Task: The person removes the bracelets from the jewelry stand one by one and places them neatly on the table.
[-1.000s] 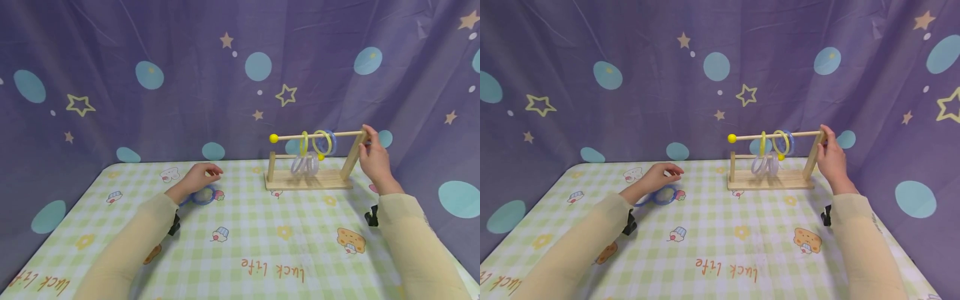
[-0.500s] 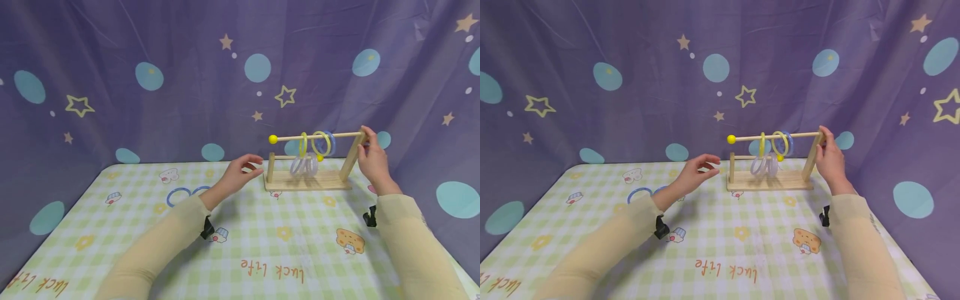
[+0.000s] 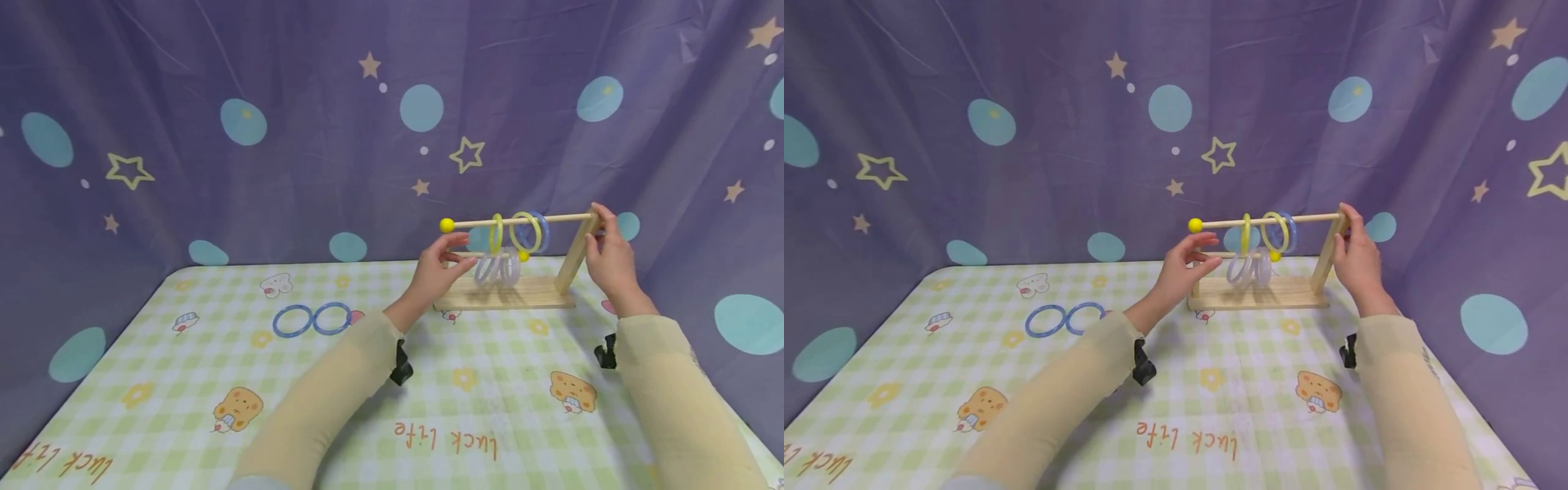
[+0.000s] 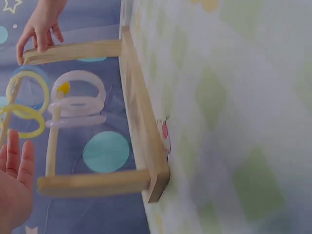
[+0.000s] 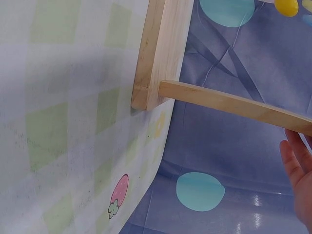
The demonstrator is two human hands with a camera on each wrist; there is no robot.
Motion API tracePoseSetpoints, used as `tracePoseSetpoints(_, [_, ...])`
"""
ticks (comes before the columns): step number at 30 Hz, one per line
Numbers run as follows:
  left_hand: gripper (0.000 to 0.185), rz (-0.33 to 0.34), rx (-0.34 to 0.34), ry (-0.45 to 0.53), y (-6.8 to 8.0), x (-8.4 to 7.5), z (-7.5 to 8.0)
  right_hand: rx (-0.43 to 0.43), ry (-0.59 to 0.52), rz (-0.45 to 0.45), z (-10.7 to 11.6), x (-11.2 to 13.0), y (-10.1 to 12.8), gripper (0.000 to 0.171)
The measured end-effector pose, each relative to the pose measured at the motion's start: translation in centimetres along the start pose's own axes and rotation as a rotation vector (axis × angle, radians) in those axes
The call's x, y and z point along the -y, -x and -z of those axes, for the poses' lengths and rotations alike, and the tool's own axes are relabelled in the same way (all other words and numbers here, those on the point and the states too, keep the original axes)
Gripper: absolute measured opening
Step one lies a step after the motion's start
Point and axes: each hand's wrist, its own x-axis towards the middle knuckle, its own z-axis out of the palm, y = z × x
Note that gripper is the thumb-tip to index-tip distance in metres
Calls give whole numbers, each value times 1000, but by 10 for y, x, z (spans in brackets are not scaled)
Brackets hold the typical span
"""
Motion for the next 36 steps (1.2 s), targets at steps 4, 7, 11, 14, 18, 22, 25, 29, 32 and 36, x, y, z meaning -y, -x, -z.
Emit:
tracePoseSetpoints(4, [45, 35, -17, 7, -5, 3, -16, -2, -4, 3, 0, 0, 0, 55])
tracePoseSetpoints(7, [47, 43, -13, -6, -9, 5, -28, -4, -5, 1, 0, 0, 0, 55])
tracePoseSetpoints(11, [48, 60, -18, -26, -14, 2, -39, 6, 3, -8, 0, -1, 0, 55])
tracePoseSetpoints(14, [47, 79, -33, -45, -17, 1, -44, 18, 8, -11, 0, -1, 0, 55])
tracePoseSetpoints(18, [46, 79, -40, -48, -21, 0, -47, 20, 8, -4, 0, -1, 0, 55])
tracePoseSetpoints(22, [45, 72, -39, -42, -23, 2, -48, 16, 6, -1, -1, -1, 0, 55])
tracePoseSetpoints(25, [41, 72, -35, -59, -24, 4, -48, 14, 8, -1, 0, -1, 0, 55])
tracePoseSetpoints(29, [33, 69, -42, -81, -23, 4, -47, 13, 8, 0, 0, 0, 0, 55])
tracePoseSetpoints(32, [27, 58, -68, -93, -23, 5, -45, 10, 4, 1, 0, 0, 1, 55])
tracePoseSetpoints(36, [20, 32, -109, -107, -22, 8, -43, 10, 4, -1, 0, -1, 1, 55])
